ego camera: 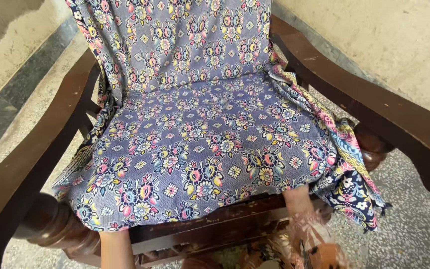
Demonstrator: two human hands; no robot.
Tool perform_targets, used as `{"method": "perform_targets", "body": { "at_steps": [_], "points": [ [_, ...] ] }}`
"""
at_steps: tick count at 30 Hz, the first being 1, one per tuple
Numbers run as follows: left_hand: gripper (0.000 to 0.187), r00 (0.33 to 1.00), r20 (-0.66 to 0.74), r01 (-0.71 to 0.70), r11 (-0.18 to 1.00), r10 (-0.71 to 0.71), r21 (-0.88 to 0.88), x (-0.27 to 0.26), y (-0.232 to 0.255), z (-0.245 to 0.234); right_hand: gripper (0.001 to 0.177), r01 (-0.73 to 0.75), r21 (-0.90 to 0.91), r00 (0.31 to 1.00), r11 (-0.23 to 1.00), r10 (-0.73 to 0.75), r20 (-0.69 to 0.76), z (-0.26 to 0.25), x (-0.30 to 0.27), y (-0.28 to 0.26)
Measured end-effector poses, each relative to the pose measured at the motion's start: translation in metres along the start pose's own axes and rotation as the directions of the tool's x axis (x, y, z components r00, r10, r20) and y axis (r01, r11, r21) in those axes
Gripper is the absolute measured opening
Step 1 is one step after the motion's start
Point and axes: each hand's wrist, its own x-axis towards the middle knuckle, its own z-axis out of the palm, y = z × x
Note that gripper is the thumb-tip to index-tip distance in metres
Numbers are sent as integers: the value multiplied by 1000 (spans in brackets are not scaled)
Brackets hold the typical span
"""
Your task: The person unfolds a floral-patterned cloth and drapes it over a wooden armchair. They smooth the fabric over the seat and backrest, tucking the edges underneath the chair to secure the cover in place.
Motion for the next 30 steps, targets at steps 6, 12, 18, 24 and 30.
{"method": "perform_targets", "body": {
  "at_steps": [6,12,18,24,30],
  "points": [
    [58,954,-296,-56,997,40,-45,-85,-15,-29,57,11,-37,999,999,-13,-38,14,-63,-9],
    [65,841,-515,91,981,-168,-172,-170,-78,-19,58,59,-79,997,995,-62,-35,30,-94,-2],
    [75,872,-487,-46,987,-36,-155,-134,-75,10,53,134,-255,925,958,-213,-315,25,-104,0],
    [77,923,-374,17,979,-94,-204,-99,-45,22,63,76,-174,978,982,-107,-179,54,-90,-3],
    [83,950,-300,43,987,-87,-152,-98,-17,44,75,155,-137,973,978,-175,-149,78,-76,8]
  ]
}}
